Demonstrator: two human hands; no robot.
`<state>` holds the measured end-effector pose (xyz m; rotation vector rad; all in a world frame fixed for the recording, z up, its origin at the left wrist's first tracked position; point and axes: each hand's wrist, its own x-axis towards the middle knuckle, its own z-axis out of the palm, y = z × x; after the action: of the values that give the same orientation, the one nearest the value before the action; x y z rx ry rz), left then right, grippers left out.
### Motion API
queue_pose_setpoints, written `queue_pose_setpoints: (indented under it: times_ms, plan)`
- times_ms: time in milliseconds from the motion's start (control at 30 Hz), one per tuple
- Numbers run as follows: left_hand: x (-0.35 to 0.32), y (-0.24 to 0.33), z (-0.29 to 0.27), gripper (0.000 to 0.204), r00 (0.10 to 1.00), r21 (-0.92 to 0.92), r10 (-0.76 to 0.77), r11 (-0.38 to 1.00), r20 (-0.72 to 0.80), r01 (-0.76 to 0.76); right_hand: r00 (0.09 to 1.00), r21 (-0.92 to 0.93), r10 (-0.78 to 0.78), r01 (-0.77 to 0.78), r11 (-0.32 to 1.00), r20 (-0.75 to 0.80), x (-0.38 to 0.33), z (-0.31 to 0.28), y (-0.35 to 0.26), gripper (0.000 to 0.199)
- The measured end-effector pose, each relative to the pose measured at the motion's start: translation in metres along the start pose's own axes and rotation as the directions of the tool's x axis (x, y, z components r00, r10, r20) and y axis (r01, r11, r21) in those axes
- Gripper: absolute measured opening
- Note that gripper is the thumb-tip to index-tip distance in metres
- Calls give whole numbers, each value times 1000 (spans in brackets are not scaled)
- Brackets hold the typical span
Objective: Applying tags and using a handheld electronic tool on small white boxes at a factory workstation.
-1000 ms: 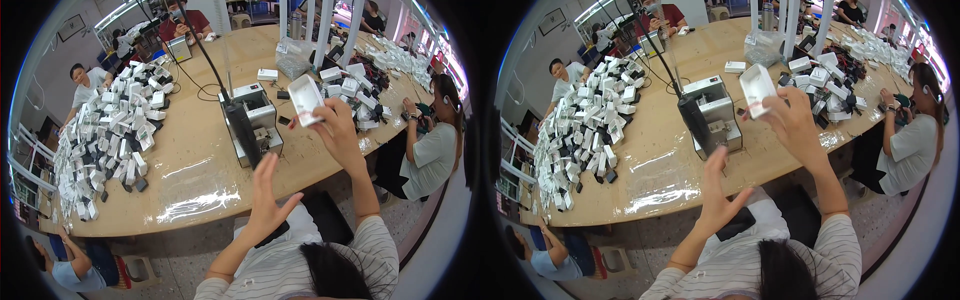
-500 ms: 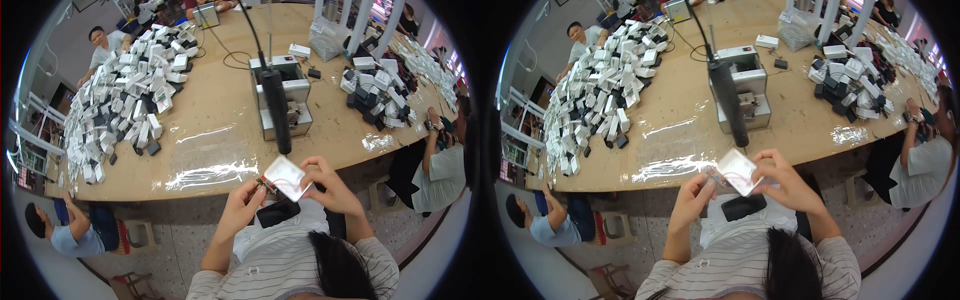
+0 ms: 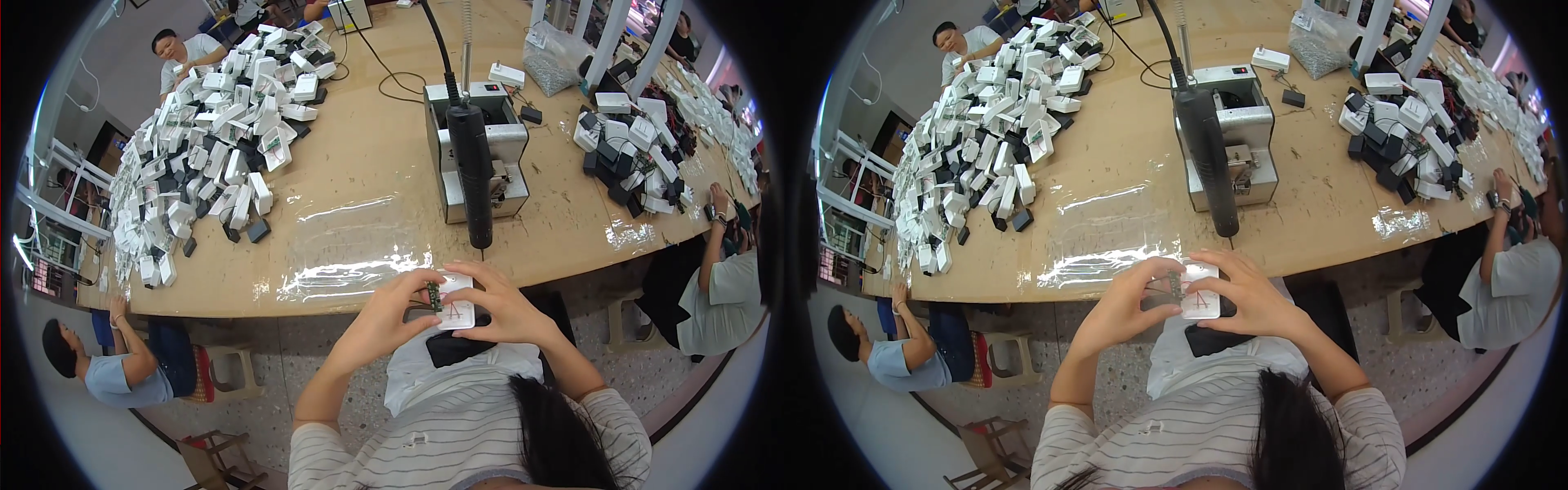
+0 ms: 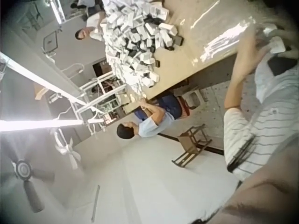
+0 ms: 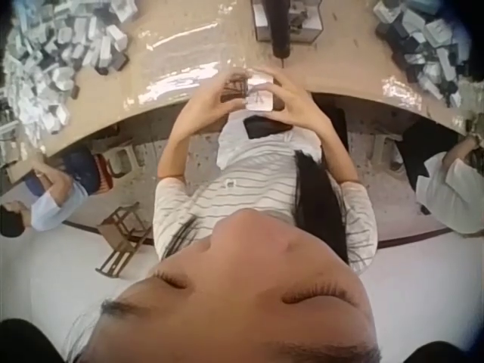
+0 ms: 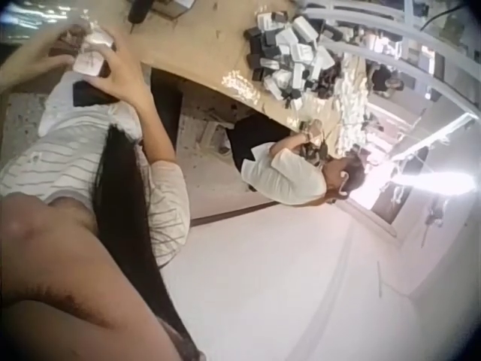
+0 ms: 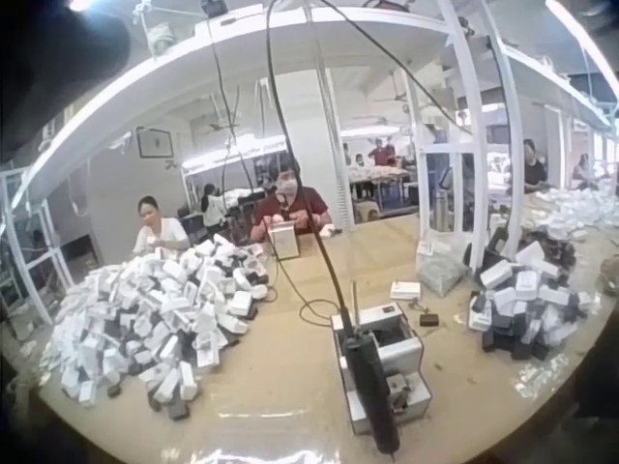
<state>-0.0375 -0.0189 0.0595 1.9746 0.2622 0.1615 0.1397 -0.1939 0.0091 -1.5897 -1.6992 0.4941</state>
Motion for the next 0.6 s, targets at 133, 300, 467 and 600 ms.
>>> queue_pose_setpoints:
  times_ms: [133, 300, 467, 600]
  plan:
    - [12, -16, 8, 41, 999, 70, 34, 997, -2, -34, 1000, -20, -6, 6, 1000, 1, 1, -5, 2, 62]
    - [24, -13, 27, 34, 990, 520, 108, 853, -95, -43, 1000, -65, -7, 7, 998, 0, 2, -7, 5, 68]
    - [27, -16, 42, 31, 981, 494, 115, 869, -159, -22, 992, 88, 124, -120, 989, -39, -4, -2, 11, 82]
    - [26, -25, 48, 27, 976, 464, 143, 884, -163, -52, 989, 118, 139, -132, 984, -56, -5, -2, 12, 94]
